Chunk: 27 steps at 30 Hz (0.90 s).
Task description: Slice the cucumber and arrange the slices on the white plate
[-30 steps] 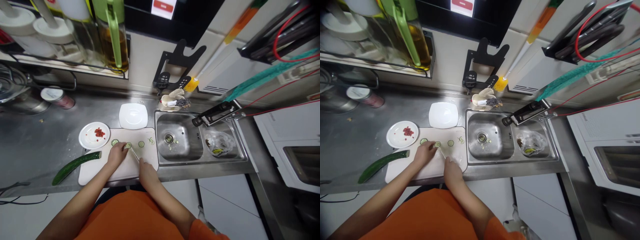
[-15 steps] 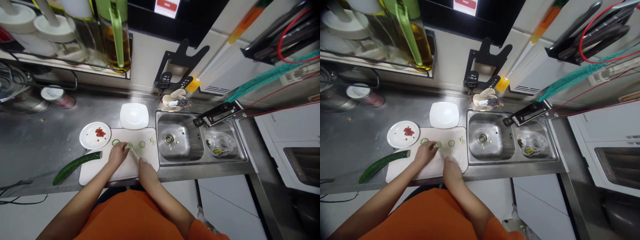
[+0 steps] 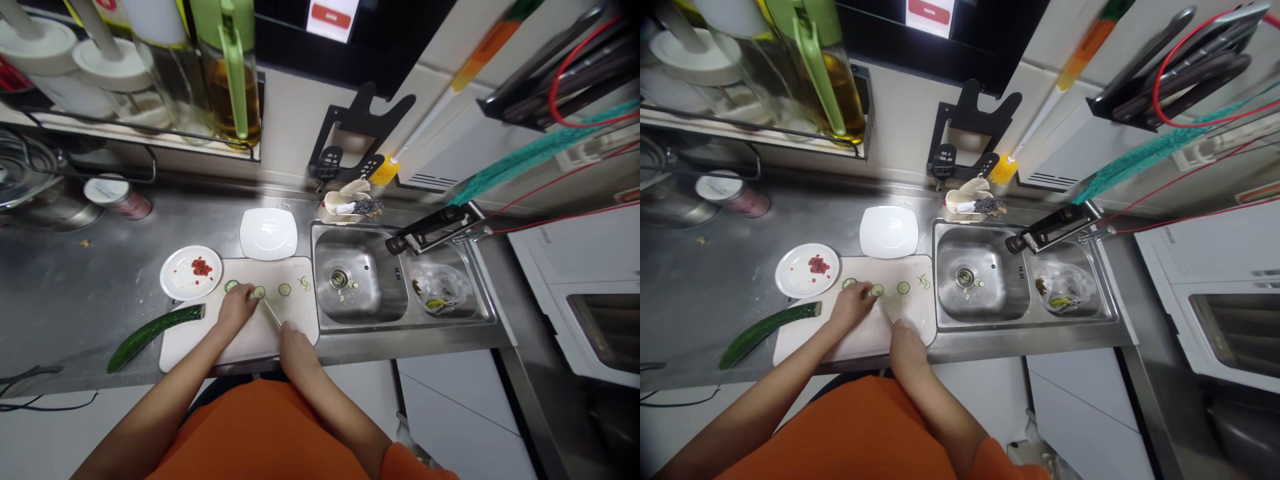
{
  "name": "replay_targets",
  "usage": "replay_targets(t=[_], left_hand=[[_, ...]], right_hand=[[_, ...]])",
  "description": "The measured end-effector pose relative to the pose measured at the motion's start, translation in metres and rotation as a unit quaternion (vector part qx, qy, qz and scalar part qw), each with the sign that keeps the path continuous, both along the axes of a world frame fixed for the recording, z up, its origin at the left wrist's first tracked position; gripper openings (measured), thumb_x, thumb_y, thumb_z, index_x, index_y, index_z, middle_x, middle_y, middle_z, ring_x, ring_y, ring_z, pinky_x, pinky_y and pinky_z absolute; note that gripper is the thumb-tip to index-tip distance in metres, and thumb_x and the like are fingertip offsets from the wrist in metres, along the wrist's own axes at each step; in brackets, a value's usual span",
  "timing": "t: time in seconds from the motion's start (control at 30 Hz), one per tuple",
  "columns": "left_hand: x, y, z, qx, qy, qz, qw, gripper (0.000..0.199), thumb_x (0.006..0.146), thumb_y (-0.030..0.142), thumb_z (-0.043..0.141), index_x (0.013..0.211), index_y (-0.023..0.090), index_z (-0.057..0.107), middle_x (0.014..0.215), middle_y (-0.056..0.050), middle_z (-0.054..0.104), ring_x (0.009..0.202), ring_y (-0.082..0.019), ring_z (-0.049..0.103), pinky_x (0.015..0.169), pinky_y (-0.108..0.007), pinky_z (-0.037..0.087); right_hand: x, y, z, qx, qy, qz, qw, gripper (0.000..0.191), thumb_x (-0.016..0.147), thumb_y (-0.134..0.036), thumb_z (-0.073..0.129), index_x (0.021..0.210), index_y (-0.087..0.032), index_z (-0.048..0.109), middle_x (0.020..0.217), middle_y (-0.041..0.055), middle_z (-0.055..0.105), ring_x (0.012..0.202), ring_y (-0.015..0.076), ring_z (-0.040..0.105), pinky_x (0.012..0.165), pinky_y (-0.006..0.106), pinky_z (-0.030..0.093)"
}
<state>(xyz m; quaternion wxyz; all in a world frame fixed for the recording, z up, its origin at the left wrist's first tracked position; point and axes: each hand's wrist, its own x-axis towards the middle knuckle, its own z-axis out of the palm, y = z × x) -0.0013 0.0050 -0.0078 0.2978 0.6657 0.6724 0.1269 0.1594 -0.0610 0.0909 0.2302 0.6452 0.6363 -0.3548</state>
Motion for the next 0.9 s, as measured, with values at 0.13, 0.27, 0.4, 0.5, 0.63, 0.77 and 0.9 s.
replay_targets(t=[0.13,0.27,0.4,0.5,0.63,0.77,0.9], left_hand=[[0.001,0.004,0.000,-0.004,-0.010,0.010,1.000,0.013,0.069,0.025,0.057,0.080,0.019,0.061,0.075,-0.003,0.061,0.074,-0.018,0.055,0.068,-0.027,0.040],[0.003,0.005,0.004,-0.010,-0.018,0.011,1.000,0.008,0.068,0.022,0.057,0.075,0.019,0.059,0.070,-0.001,0.059,0.070,-0.016,0.053,0.065,-0.025,0.038],[0.004,0.005,0.011,-0.045,-0.023,0.010,0.999,0.010,0.075,0.027,0.052,0.071,0.020,0.058,0.065,0.001,0.060,0.063,-0.014,0.052,0.061,-0.024,0.036],[0.000,0.004,0.016,-0.062,-0.018,0.029,0.997,0.013,0.077,0.029,0.050,0.074,0.021,0.060,0.066,0.002,0.062,0.063,-0.013,0.054,0.061,-0.023,0.037],[-0.014,0.003,0.022,-0.060,-0.026,0.077,0.995,0.020,0.077,0.034,0.051,0.086,0.023,0.065,0.072,0.002,0.066,0.065,-0.014,0.058,0.063,-0.023,0.039],[-0.032,0.003,0.026,-0.050,-0.028,0.105,0.993,0.025,0.078,0.038,0.049,0.090,0.023,0.067,0.080,0.001,0.070,0.069,-0.015,0.060,0.067,-0.023,0.042],[-0.045,0.006,0.023,-0.041,0.029,0.123,0.991,0.029,0.079,0.040,0.048,0.093,0.023,0.068,0.083,-0.002,0.071,0.075,-0.018,0.062,0.069,-0.025,0.043]], right_hand=[[0.010,-0.009,0.006,-0.023,-0.008,-0.018,1.000,0.042,0.084,0.000,0.030,0.118,-0.013,0.050,0.099,0.0144,0.066,0.100,0.0251,0.062,0.077,0.031,0.049],[0.018,-0.015,0.010,-0.040,-0.010,-0.034,0.999,0.043,0.083,0.001,0.032,0.118,-0.014,0.051,0.097,0.0147,0.067,0.098,0.0254,0.063,0.074,0.031,0.050],[0.022,-0.017,0.010,-0.037,-0.008,-0.031,0.999,0.044,0.081,0.002,0.032,0.118,-0.014,0.051,0.096,0.0152,0.067,0.096,0.0259,0.064,0.075,0.031,0.050],[0.023,-0.017,0.009,-0.038,-0.010,-0.033,0.999,0.042,0.082,0.002,0.034,0.117,-0.014,0.051,0.095,0.0152,0.067,0.095,0.0253,0.064,0.074,0.031,0.049],[0.025,-0.016,0.008,-0.040,-0.007,-0.033,0.999,0.041,0.082,0.001,0.034,0.115,-0.015,0.051,0.094,0.0142,0.067,0.095,0.0251,0.064,0.073,0.031,0.049],[0.027,-0.016,0.006,-0.043,-0.005,-0.030,0.999,0.042,0.081,0.001,0.033,0.115,-0.015,0.051,0.095,0.0136,0.067,0.095,0.0259,0.064,0.072,0.032,0.049],[0.027,-0.017,0.005,-0.040,-0.003,-0.027,0.999,0.041,0.082,0.001,0.033,0.115,-0.015,0.051,0.094,0.0142,0.066,0.094,0.0258,0.064,0.072,0.032,0.049]])
